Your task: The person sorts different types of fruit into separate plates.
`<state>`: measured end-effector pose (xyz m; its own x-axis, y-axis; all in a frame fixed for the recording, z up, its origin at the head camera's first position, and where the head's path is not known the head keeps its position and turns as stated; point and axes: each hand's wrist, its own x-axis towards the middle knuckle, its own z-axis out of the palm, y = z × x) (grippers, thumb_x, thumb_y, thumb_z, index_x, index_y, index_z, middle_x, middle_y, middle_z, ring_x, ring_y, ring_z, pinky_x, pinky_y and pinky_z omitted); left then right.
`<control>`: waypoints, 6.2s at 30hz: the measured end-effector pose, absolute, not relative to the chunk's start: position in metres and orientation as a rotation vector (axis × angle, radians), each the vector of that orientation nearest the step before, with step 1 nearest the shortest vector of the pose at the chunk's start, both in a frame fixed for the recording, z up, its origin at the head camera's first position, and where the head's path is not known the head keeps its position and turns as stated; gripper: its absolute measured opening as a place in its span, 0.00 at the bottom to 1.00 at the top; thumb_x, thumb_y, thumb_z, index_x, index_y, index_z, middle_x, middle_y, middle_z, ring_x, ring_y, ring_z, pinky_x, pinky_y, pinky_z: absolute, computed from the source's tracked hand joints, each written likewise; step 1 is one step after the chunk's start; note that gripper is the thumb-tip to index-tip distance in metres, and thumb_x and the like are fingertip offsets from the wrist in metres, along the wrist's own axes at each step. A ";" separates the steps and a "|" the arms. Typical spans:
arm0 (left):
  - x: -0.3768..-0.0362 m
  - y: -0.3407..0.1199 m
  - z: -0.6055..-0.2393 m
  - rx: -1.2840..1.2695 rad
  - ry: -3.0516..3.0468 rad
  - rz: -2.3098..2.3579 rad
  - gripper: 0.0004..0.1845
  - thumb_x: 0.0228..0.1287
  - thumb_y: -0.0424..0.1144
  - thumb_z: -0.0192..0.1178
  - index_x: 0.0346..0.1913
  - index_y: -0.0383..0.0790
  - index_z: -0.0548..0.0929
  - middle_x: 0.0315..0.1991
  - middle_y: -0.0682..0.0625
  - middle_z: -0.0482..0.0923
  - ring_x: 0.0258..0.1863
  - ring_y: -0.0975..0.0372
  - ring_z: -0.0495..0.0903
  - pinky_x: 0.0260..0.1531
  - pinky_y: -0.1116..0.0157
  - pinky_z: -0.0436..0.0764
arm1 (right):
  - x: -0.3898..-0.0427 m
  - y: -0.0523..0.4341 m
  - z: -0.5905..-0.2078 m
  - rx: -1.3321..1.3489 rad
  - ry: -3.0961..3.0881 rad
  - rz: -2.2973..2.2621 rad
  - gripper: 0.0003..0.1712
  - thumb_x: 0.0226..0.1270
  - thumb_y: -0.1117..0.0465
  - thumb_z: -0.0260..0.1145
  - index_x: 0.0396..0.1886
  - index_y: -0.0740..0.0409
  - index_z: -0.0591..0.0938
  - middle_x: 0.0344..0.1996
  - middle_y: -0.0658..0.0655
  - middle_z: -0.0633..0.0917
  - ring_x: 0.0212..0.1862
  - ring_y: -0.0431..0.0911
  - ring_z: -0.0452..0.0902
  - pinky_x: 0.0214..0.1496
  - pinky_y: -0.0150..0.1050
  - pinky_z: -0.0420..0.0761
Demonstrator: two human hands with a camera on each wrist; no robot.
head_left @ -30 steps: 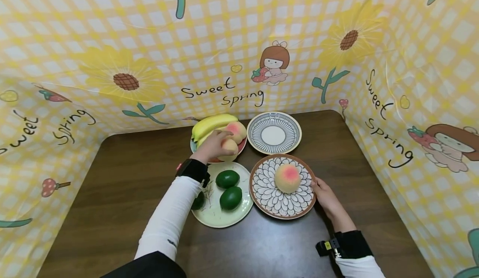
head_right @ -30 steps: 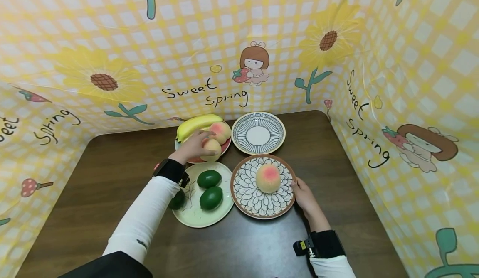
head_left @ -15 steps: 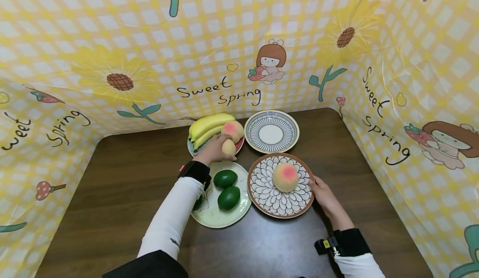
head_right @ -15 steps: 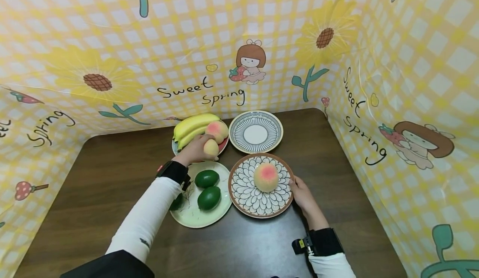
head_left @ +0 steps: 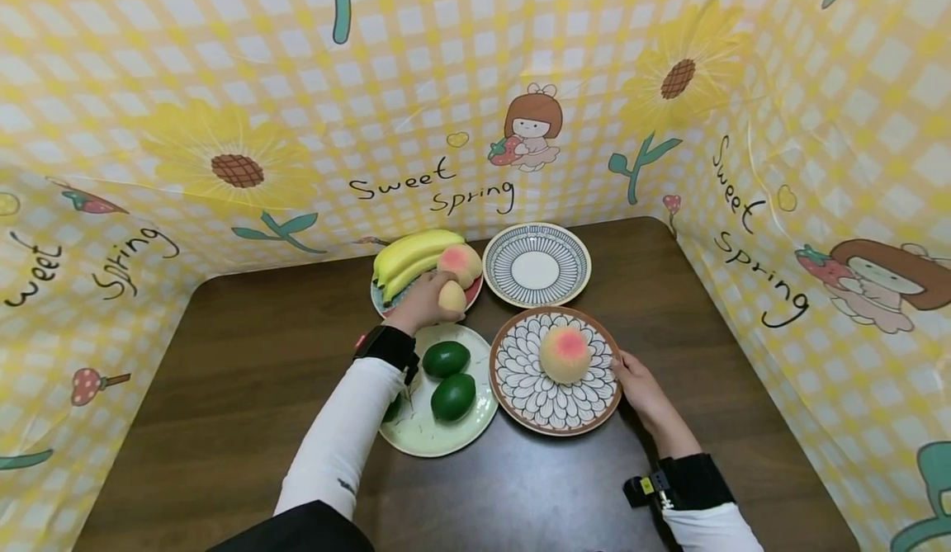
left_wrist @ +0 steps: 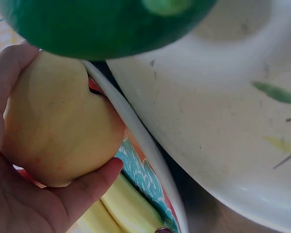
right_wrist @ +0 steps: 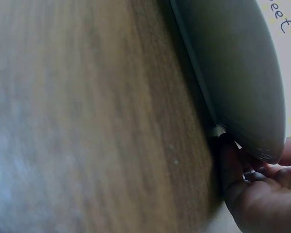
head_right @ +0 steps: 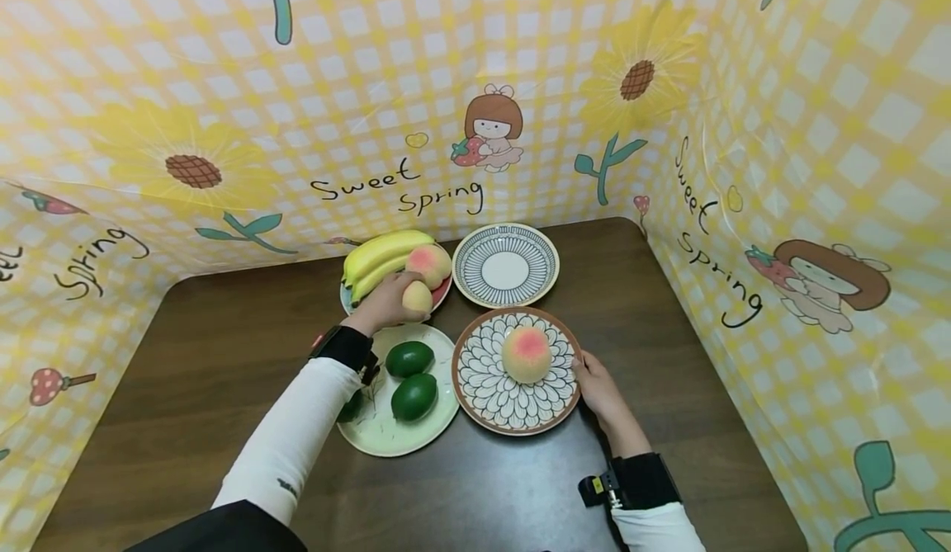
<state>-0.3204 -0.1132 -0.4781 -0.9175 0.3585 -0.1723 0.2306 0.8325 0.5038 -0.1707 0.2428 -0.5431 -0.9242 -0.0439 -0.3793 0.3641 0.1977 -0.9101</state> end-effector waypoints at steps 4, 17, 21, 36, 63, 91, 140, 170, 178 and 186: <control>-0.319 -0.115 -0.478 0.453 2.744 0.724 0.40 0.60 0.45 0.72 0.73 0.39 0.69 0.70 0.30 0.66 0.68 0.40 0.70 0.65 0.44 0.74 | -0.170 0.242 -0.543 0.303 2.156 -1.776 0.33 0.87 0.59 0.38 0.79 0.76 0.50 0.78 0.78 0.54 0.81 0.67 0.47 0.83 0.59 0.51; -0.296 -0.089 -0.438 0.570 2.800 0.822 0.41 0.58 0.45 0.74 0.73 0.41 0.69 0.70 0.31 0.65 0.64 0.42 0.75 0.63 0.44 0.77 | -0.170 0.242 -0.543 0.310 2.150 -1.776 0.33 0.87 0.58 0.38 0.80 0.75 0.50 0.79 0.77 0.52 0.82 0.67 0.43 0.84 0.60 0.47; -0.277 -0.070 -0.429 0.678 2.811 0.821 0.42 0.54 0.44 0.77 0.72 0.42 0.72 0.70 0.34 0.68 0.62 0.43 0.77 0.61 0.44 0.79 | -0.170 0.241 -0.543 0.310 2.150 -1.780 0.33 0.87 0.58 0.39 0.80 0.75 0.50 0.79 0.77 0.52 0.82 0.67 0.43 0.84 0.60 0.47; -0.174 0.006 -0.471 0.896 2.707 0.775 0.40 0.46 0.48 0.82 0.64 0.46 0.78 0.59 0.40 0.76 0.53 0.51 0.80 0.49 0.56 0.84 | -0.170 0.243 -0.540 0.291 2.137 -1.780 0.33 0.87 0.58 0.38 0.80 0.74 0.49 0.79 0.77 0.51 0.82 0.67 0.43 0.84 0.60 0.48; -0.149 0.058 -0.516 0.842 2.967 0.724 0.36 0.56 0.49 0.75 0.62 0.39 0.70 0.59 0.38 0.66 0.57 0.48 0.70 0.52 0.59 0.84 | -0.168 0.238 -0.542 0.338 2.219 -1.794 0.30 0.85 0.61 0.39 0.78 0.76 0.55 0.75 0.78 0.60 0.77 0.64 0.54 0.82 0.57 0.53; -0.313 -0.071 -0.360 0.634 2.987 0.791 0.62 0.55 0.56 0.77 0.84 0.55 0.46 0.83 0.35 0.40 0.82 0.37 0.47 0.73 0.38 0.67 | -0.170 0.240 -0.542 0.310 2.159 -1.777 0.33 0.86 0.58 0.38 0.79 0.75 0.50 0.78 0.77 0.55 0.80 0.68 0.50 0.83 0.60 0.52; -0.366 -0.083 -0.473 0.393 2.855 0.950 0.41 0.61 0.39 0.69 0.76 0.40 0.64 0.73 0.28 0.60 0.67 0.36 0.72 0.68 0.44 0.74 | -0.169 0.241 -0.544 0.313 2.167 -1.759 0.32 0.86 0.59 0.37 0.80 0.74 0.50 0.78 0.77 0.53 0.80 0.68 0.48 0.82 0.61 0.53; -0.242 -0.003 -0.427 0.895 2.771 0.712 0.37 0.55 0.40 0.75 0.68 0.47 0.74 0.62 0.36 0.72 0.52 0.42 0.80 0.53 0.48 0.82 | -0.183 0.246 -0.530 0.321 2.211 -1.735 0.33 0.86 0.58 0.37 0.81 0.72 0.49 0.79 0.76 0.53 0.81 0.66 0.48 0.84 0.59 0.52; -0.229 0.006 -0.460 0.670 2.756 0.724 0.39 0.56 0.45 0.77 0.69 0.45 0.72 0.64 0.31 0.68 0.55 0.37 0.76 0.56 0.46 0.80 | -0.185 0.249 -0.530 0.284 2.212 -1.754 0.31 0.86 0.60 0.37 0.80 0.74 0.51 0.78 0.76 0.56 0.80 0.64 0.50 0.84 0.57 0.51; -0.222 0.011 -0.474 0.593 2.712 0.676 0.35 0.58 0.41 0.74 0.68 0.42 0.72 0.69 0.28 0.63 0.60 0.36 0.71 0.59 0.47 0.77 | -0.177 0.245 -0.535 0.279 2.188 -1.743 0.32 0.87 0.59 0.37 0.80 0.73 0.51 0.78 0.76 0.54 0.80 0.65 0.51 0.83 0.58 0.54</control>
<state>-0.2218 0.0105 -0.4737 -0.8755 0.4523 -0.1702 0.3195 0.8060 0.4983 -0.1766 0.2446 -0.5347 -0.9267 -0.0505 -0.3723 0.3516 0.2329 -0.9067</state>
